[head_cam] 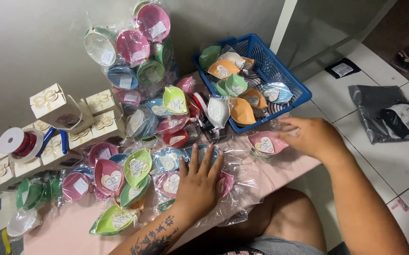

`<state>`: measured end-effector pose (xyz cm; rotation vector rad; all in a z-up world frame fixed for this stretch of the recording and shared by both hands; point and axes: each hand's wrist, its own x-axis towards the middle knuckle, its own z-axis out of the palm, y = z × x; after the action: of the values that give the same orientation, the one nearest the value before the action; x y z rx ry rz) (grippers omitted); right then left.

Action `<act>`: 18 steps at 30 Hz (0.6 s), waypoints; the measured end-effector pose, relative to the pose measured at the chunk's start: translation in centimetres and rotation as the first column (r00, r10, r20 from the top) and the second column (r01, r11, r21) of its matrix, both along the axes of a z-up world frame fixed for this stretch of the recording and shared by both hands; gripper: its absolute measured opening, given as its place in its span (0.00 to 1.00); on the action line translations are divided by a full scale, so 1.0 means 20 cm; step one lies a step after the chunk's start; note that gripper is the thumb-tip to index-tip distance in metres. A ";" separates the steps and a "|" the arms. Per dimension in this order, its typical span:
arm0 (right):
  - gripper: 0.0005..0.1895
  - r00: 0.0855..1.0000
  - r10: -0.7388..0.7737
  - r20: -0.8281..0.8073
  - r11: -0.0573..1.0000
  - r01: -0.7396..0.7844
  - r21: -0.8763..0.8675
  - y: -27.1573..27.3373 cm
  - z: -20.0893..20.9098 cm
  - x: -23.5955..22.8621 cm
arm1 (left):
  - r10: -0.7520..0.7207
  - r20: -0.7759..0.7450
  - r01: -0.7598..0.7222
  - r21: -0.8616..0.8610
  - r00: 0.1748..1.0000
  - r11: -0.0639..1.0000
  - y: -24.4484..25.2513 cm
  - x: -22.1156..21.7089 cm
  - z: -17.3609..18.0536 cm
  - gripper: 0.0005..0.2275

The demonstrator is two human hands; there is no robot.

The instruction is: Packing small, colorful, leaf-shaped plastic containers into clear plastic bags.

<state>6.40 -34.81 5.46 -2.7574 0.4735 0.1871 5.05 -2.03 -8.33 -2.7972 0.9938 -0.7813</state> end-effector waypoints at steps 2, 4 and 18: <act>0.20 0.981 0.044 0.190 0.999 -0.038 -0.039 -0.10 0.05 0.07 | 0.003 0.001 -0.003 0.000 1.000 1.000 0.00 0.00 0.03 0.28; 0.10 0.925 0.092 0.369 0.995 -0.067 -0.079 -0.22 0.01 0.20 | 0.006 -0.001 -0.006 0.006 1.000 1.000 0.00 -0.02 0.05 0.28; 0.26 0.923 0.385 0.019 0.755 -0.302 -0.582 -0.47 -0.46 0.93 | -0.024 -0.117 0.023 -0.009 0.993 1.000 0.00 -0.02 0.13 0.29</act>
<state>24.97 -44.19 -3.74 -3.4066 -0.0505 -0.0825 4.65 -2.00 -5.68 -2.8717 1.0455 -0.6300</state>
